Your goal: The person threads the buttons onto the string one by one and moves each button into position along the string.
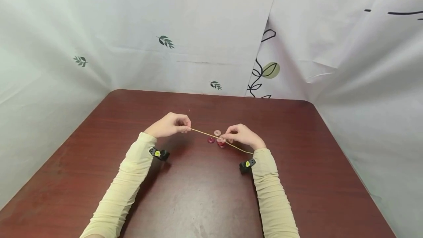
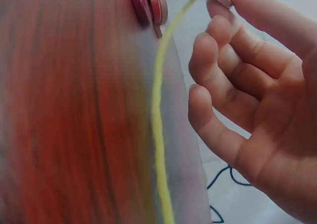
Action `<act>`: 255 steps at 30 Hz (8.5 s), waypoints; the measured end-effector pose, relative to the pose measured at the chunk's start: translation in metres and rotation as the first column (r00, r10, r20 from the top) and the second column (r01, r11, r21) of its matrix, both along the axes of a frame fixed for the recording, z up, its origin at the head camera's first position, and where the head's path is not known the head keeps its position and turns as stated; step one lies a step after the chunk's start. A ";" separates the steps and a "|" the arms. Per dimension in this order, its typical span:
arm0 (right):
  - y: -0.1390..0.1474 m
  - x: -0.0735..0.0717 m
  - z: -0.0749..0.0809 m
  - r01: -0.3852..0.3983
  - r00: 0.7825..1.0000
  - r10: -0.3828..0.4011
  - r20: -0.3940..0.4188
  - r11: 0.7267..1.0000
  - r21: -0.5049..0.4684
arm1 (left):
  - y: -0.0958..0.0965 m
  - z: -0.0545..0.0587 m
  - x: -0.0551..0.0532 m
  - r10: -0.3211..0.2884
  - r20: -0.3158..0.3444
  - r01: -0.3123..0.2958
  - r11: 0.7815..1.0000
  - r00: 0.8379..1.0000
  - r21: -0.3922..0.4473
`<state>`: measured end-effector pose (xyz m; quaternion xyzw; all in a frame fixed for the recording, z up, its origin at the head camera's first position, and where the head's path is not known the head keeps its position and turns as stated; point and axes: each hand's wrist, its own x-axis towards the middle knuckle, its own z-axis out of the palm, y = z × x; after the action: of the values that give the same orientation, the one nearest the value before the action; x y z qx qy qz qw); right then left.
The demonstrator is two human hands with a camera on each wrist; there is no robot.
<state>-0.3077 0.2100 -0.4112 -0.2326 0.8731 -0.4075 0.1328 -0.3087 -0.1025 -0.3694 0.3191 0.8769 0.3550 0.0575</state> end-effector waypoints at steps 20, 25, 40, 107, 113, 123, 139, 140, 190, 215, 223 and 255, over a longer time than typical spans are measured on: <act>0.040 -0.003 -0.007 -0.040 0.984 0.034 0.175 0.999 0.031 | -0.019 0.007 -0.001 -0.087 0.119 0.094 0.994 0.989 -0.054; 0.045 -0.003 -0.007 -0.022 0.979 0.014 0.202 0.999 0.034 | -0.025 0.010 0.000 -0.070 0.140 0.081 0.994 0.988 -0.070; 0.055 -0.001 -0.004 0.034 0.980 -0.061 0.190 0.989 0.143 | -0.031 0.010 -0.002 -0.071 0.157 0.088 0.991 0.985 -0.104; -0.046 0.016 0.031 -0.004 0.996 -0.007 -0.094 0.993 -0.116 | 0.047 -0.029 0.005 -0.192 -0.125 0.156 0.955 0.973 -0.252; -0.043 0.018 0.031 -0.031 0.996 0.022 -0.081 0.992 -0.120 | 0.053 -0.040 0.011 -0.269 -0.025 0.239 0.892 0.963 -0.383; -0.041 0.017 0.030 -0.048 0.997 0.042 -0.061 0.994 -0.102 | 0.060 -0.045 0.013 -0.271 -0.098 0.205 0.878 0.958 -0.432; -0.044 0.017 0.026 -0.056 0.998 0.054 -0.027 0.995 -0.078 | 0.060 -0.048 0.009 -0.180 -0.052 0.152 0.927 0.982 -0.342; -0.044 0.018 0.026 -0.056 0.998 0.054 -0.028 0.996 -0.074 | 0.060 -0.048 0.009 -0.171 -0.044 0.146 0.929 0.984 -0.340; -0.033 0.017 0.028 -0.018 0.997 0.018 -0.073 1.000 -0.005 | 0.048 -0.037 0.005 -0.193 -0.119 0.188 0.981 0.974 -0.056; -0.032 0.020 0.036 -0.062 0.998 0.062 -0.001 0.998 -0.033 | 0.046 -0.031 0.002 -0.190 -0.156 0.205 0.975 0.969 0.084; -0.034 0.019 0.033 -0.103 0.995 0.103 0.000 0.994 -0.031 | 0.047 -0.030 0.002 -0.184 -0.144 0.200 0.974 0.972 0.105; -0.041 0.017 0.032 -0.169 0.984 0.167 -0.060 0.985 -0.018 | 0.052 -0.020 0.009 -0.220 -0.178 0.239 0.966 0.959 0.094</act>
<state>-0.2907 0.1691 -0.3793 -0.3188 0.8491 -0.3978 0.1386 -0.2999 -0.0505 -0.3892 0.4499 0.8137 0.3680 0.0067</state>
